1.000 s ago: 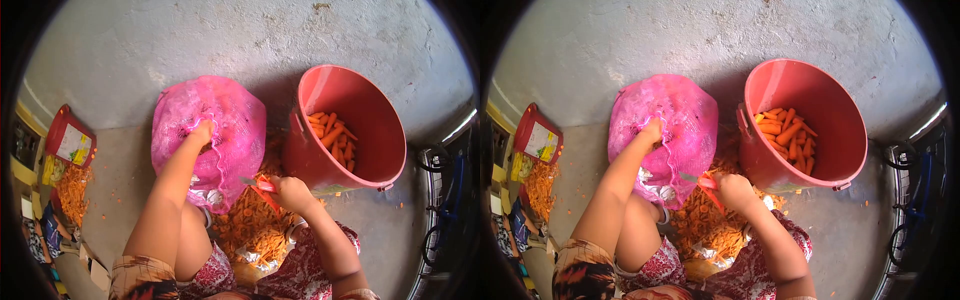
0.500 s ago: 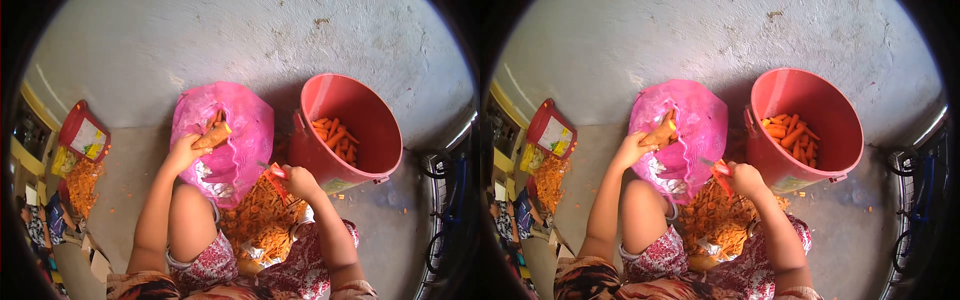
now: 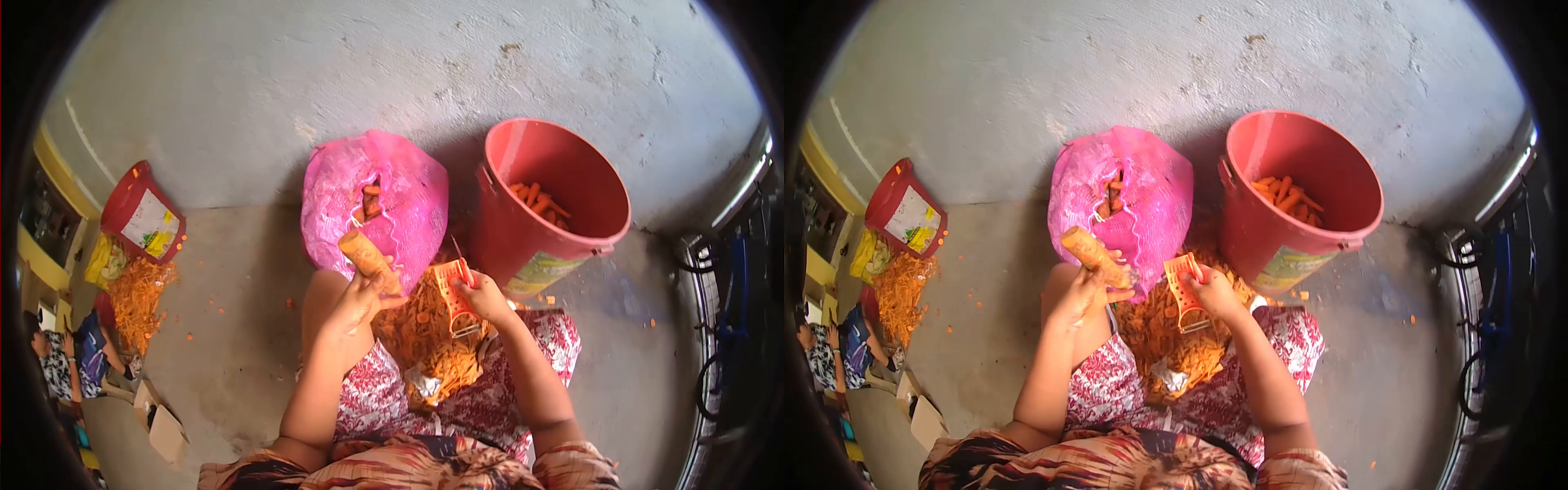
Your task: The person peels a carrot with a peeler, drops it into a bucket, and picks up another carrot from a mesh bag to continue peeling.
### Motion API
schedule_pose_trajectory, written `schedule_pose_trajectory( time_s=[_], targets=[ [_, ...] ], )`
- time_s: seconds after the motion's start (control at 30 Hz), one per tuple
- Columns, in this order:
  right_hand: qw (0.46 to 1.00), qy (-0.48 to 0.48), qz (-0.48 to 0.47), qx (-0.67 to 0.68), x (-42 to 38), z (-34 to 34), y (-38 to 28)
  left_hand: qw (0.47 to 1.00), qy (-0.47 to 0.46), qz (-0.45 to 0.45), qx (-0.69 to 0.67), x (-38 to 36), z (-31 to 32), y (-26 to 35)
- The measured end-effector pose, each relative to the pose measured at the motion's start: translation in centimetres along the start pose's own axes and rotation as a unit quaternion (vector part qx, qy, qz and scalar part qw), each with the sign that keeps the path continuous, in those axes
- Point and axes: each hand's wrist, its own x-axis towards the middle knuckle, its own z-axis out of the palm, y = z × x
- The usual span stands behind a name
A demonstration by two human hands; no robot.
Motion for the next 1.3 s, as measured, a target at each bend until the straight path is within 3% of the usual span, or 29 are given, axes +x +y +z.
schedule_pose_trajectory(
  time_s=[0.1, 0.17, 0.27, 0.4, 0.57, 0.73, 0.77, 0.83, 0.87, 1.1, 1.2, 1.3],
  targets=[
    [0.999, 0.021, 0.005, 0.039, -2.8, 0.8, 0.9, 0.984, -0.061, 0.002, -0.170, -1.7, 1.3, -2.4],
    [0.997, 0.044, 0.008, 0.063, -4.3, 0.9, 1.0, 0.931, -0.117, -0.018, -0.345, -2.6, 2.2, -3.1],
    [0.995, 0.073, 0.054, 0.048, -6.5, 0.9, 0.9, 0.937, -0.059, -0.003, -0.345, -3.3, 2.8, -5.6],
    [0.982, 0.119, 0.048, 0.141, -8.6, 1.9, -0.3, 0.953, -0.008, -0.023, -0.303, -3.3, 2.3, -8.5],
    [0.962, 0.188, -0.016, 0.200, -10.4, 3.5, -3.9, 0.929, 0.067, -0.031, -0.363, -5.2, 6.0, -8.6],
    [0.967, 0.211, -0.068, 0.122, -11.3, 4.6, -6.7, 0.898, 0.145, -0.139, -0.391, -6.1, 7.5, -7.7],
    [0.961, 0.212, -0.073, 0.164, -11.7, 5.3, -8.0, 0.897, 0.118, -0.158, -0.396, -6.2, 7.0, -8.2],
    [0.969, 0.203, -0.089, 0.108, -11.6, 5.9, -7.6, 0.891, 0.064, -0.195, -0.404, -6.5, 6.3, -8.7],
    [0.975, 0.191, -0.071, 0.093, -11.7, 6.1, -7.8, 0.897, 0.098, -0.193, -0.385, -6.5, 6.4, -9.0],
    [0.971, 0.195, -0.130, 0.057, -12.2, 7.5, -8.0, 0.907, -0.007, -0.146, -0.396, -6.8, 7.0, -8.5],
    [0.969, 0.193, -0.140, 0.061, -12.4, 7.8, -8.2, 0.902, 0.053, -0.168, -0.395, -7.4, 8.0, -7.6],
    [0.967, 0.214, -0.137, -0.001, -12.4, 7.9, -7.7, 0.916, 0.024, -0.154, -0.370, -7.4, 7.9, -7.9]
  ],
)
